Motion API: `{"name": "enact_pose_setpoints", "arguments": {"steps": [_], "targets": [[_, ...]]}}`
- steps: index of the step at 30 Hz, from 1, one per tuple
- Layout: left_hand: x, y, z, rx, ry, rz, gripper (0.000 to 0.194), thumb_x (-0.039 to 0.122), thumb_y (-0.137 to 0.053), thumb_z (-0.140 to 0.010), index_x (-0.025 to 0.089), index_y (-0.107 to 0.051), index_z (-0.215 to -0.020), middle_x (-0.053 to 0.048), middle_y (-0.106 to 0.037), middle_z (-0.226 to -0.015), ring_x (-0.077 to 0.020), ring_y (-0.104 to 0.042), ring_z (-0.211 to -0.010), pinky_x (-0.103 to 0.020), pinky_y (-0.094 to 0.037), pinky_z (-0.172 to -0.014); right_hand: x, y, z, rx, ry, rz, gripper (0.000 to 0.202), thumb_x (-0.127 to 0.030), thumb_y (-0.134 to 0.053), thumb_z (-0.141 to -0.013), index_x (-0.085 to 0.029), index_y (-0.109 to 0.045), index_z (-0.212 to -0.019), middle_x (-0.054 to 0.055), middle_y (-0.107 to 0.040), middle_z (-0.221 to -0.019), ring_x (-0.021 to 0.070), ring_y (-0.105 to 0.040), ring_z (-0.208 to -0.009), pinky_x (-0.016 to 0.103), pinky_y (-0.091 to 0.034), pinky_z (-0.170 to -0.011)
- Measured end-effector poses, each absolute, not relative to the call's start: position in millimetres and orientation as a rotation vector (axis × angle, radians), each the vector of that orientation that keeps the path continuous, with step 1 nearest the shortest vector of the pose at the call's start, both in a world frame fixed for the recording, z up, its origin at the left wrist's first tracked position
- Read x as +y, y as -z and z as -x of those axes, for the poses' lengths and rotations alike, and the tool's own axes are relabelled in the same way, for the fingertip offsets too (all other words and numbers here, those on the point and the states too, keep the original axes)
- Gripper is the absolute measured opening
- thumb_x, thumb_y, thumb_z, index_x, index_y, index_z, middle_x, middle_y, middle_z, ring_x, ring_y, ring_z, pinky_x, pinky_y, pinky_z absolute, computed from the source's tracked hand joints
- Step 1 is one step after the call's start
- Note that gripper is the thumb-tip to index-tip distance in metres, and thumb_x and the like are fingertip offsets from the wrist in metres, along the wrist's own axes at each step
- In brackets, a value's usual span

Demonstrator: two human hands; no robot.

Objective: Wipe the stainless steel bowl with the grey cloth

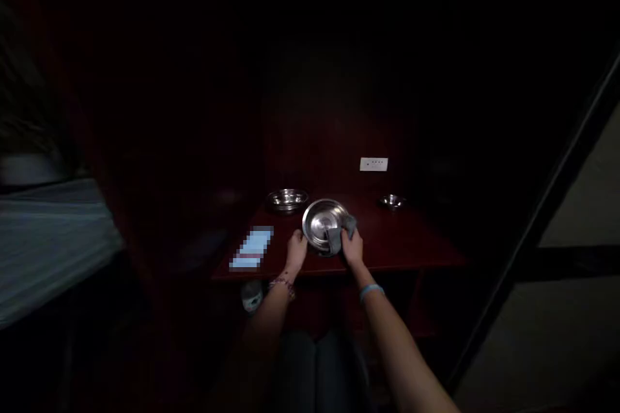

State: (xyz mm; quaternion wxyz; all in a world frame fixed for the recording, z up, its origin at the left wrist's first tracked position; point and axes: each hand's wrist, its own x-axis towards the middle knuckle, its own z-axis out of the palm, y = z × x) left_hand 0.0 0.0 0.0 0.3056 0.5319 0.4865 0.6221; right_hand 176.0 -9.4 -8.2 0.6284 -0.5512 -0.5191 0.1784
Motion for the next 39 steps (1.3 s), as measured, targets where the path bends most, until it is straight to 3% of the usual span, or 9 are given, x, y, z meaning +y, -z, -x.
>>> {"name": "enact_pose_setpoints", "arguments": {"steps": [7, 13, 27, 39], "targets": [[5, 4, 0, 1.289, -1.658, -1.404, 0.018, 0.034, -0.06, -0.079, 0.019, -0.055, -0.071, -0.001, -0.062, -0.068, -0.0164, -0.058, -0.07, -0.027, -0.047, -0.069, -11, 6, -176, -1.177, -0.425, 1.273, 0.039, -0.039, -0.049, -0.088, -0.017, -0.067, -0.114, 0.011, -0.074, -0.108, 0.0243, -0.068, -0.103, 0.032, -0.052, -0.092], [14, 12, 1, 1.298, -1.668, -1.433, 0.009, 0.026, -0.058, -0.08, 0.018, -0.057, -0.076, -0.001, -0.063, -0.073, -0.0161, -0.059, -0.072, -0.028, -0.047, -0.075, -11, 5, -177, -1.161, -0.441, 1.284, 0.037, -0.039, -0.051, -0.087, -0.018, -0.068, -0.113, 0.009, -0.075, -0.103, 0.023, -0.069, -0.1, 0.031, -0.052, -0.09], [18, 16, 1, 1.268, -1.673, -1.428, 0.008, 0.026, -0.059, -0.08, 0.018, -0.058, -0.077, -0.002, -0.064, -0.075, -0.0173, -0.06, -0.073, -0.03, -0.048, -0.077, -10, 6, -177, -1.164, -0.435, 1.297, 0.038, -0.04, -0.051, -0.087, -0.018, -0.067, -0.113, 0.01, -0.074, -0.104, 0.024, -0.069, -0.101, 0.032, -0.051, -0.09], [18, 18, 0, 1.271, -1.684, -1.409, 0.003, 0.02, -0.061, -0.077, 0.019, -0.059, -0.079, -0.007, -0.069, -0.082, -0.023, -0.066, -0.088, -0.037, -0.05, -0.089, -10, 6, -177, -1.171, -0.42, 1.296, 0.036, -0.038, -0.052, -0.086, -0.018, -0.068, -0.111, 0.01, -0.074, -0.104, 0.0233, -0.07, -0.098, 0.031, -0.052, -0.089]]}}
